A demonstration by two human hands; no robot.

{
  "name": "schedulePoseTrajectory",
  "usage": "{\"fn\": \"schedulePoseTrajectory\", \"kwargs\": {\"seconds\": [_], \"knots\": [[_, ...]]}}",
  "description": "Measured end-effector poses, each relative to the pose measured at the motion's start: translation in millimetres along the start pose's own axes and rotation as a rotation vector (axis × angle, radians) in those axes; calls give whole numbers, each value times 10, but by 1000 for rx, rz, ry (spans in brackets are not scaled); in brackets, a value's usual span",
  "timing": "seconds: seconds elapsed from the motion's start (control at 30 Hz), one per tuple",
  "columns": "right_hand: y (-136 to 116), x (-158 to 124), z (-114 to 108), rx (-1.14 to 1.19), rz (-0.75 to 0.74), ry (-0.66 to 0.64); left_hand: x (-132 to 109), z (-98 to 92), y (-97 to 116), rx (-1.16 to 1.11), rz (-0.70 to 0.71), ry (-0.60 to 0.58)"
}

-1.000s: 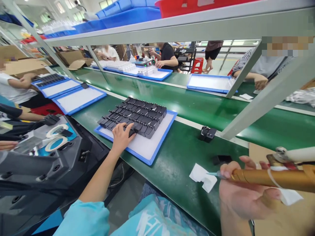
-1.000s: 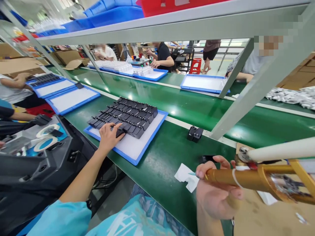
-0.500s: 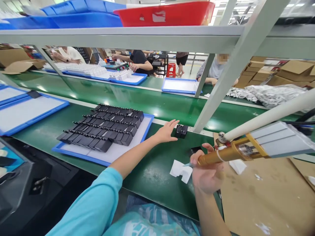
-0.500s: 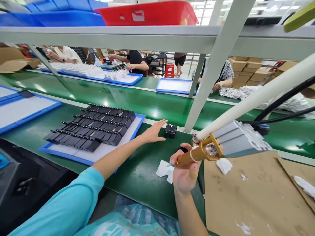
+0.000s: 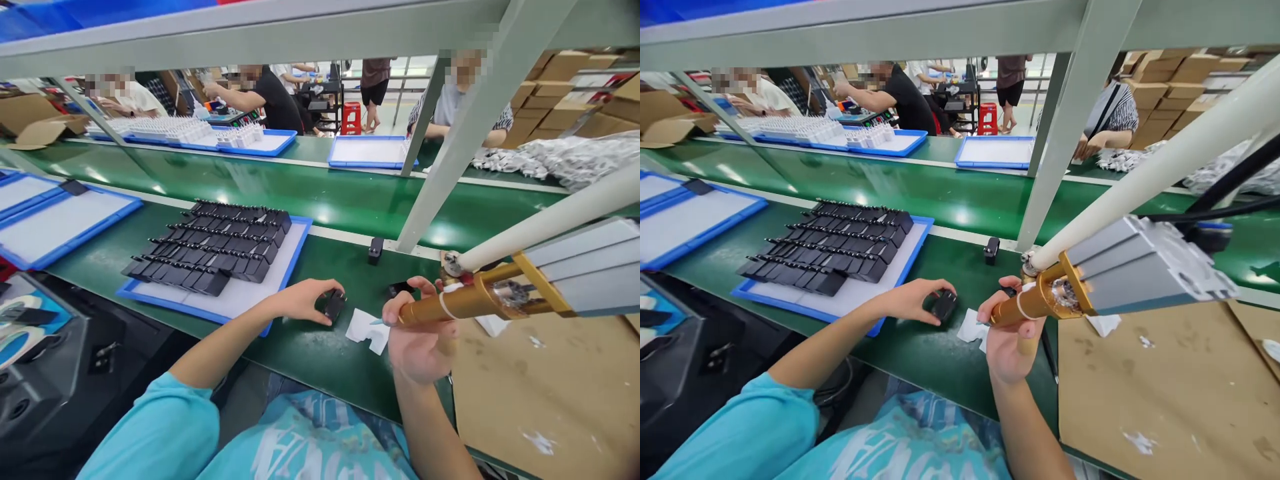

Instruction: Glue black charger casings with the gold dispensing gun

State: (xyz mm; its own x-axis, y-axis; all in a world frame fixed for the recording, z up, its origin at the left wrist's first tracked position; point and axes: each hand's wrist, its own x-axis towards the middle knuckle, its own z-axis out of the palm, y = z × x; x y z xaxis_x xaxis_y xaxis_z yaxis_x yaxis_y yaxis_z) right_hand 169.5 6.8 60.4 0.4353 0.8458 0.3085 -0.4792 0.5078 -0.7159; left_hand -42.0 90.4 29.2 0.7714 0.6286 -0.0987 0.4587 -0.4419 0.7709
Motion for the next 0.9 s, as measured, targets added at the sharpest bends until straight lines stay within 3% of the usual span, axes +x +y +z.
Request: {"fn": "schedulePoseTrajectory", "kwargs": {"seconds": [0.1, 0.3, 0.43, 0.63, 0.77, 0.9], "knots": [[1, 4, -4, 8, -2, -7, -250, 146, 2, -50, 21, -24], [9, 22, -16, -3, -16, 5, -361, 487, -11, 234, 95, 308], [10, 30, -13, 1, -11, 22, -344, 617, -12, 335, 152, 425], [21, 18, -9, 17, -1, 10, -326, 627, 43, 123, -56, 458], [28, 16, -18, 19, -3, 2, -300, 664, -29, -155, -106, 473], [37, 13, -9, 23, -13, -12, -263, 794, -115, -410, -125, 644]]}}
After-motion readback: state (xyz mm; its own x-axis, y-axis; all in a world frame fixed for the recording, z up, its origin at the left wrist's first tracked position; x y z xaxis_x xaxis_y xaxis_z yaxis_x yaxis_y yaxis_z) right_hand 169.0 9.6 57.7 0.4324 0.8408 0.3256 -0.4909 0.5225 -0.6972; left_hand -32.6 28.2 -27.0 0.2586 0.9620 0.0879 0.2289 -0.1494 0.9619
